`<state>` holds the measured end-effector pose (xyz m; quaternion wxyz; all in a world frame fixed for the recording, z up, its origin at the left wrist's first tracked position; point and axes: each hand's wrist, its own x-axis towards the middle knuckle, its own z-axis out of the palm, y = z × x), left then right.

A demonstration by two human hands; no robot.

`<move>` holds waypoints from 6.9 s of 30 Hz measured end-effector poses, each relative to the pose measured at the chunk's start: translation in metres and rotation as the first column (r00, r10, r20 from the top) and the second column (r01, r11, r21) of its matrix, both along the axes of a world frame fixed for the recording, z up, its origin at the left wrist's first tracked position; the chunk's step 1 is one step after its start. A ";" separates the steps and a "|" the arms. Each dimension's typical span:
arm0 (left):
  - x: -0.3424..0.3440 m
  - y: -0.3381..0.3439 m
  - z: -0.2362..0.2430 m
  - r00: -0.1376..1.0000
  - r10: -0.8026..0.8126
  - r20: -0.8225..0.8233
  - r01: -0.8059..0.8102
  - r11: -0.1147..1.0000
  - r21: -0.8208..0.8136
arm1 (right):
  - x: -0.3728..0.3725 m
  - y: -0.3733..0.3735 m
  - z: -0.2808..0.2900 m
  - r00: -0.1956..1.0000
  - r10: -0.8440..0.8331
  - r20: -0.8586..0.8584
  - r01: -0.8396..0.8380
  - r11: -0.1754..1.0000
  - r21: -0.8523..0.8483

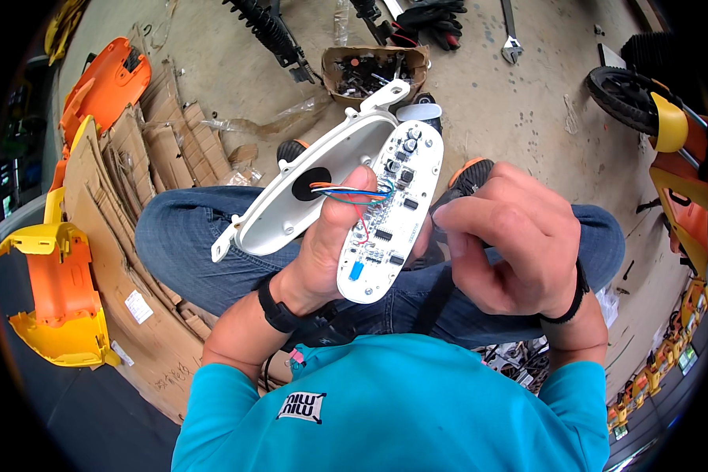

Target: The person works on a circuit board with wires by hand and using a thin tool, touching various components and pointing to specific parts of the board.

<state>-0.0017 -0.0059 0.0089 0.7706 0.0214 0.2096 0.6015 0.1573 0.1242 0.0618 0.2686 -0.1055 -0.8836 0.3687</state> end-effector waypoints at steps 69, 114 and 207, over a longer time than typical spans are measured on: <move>0.003 0.004 -0.008 1.000 0.011 0.006 -0.011 0.999 0.046 | 0.004 -0.001 -0.003 0.996 -0.040 -0.075 0.027 0.986 -0.166; 0.002 0.002 0.013 0.948 -0.076 -0.308 0.047 0.994 -0.099 | 0.003 -0.002 0.002 0.998 -0.015 -0.067 0.005 0.990 -0.141; -0.004 -0.002 0.013 0.974 -0.063 -0.216 0.059 0.998 -0.027 | 0.005 -0.012 -0.002 0.993 -0.008 -0.118 0.028 0.986 0.162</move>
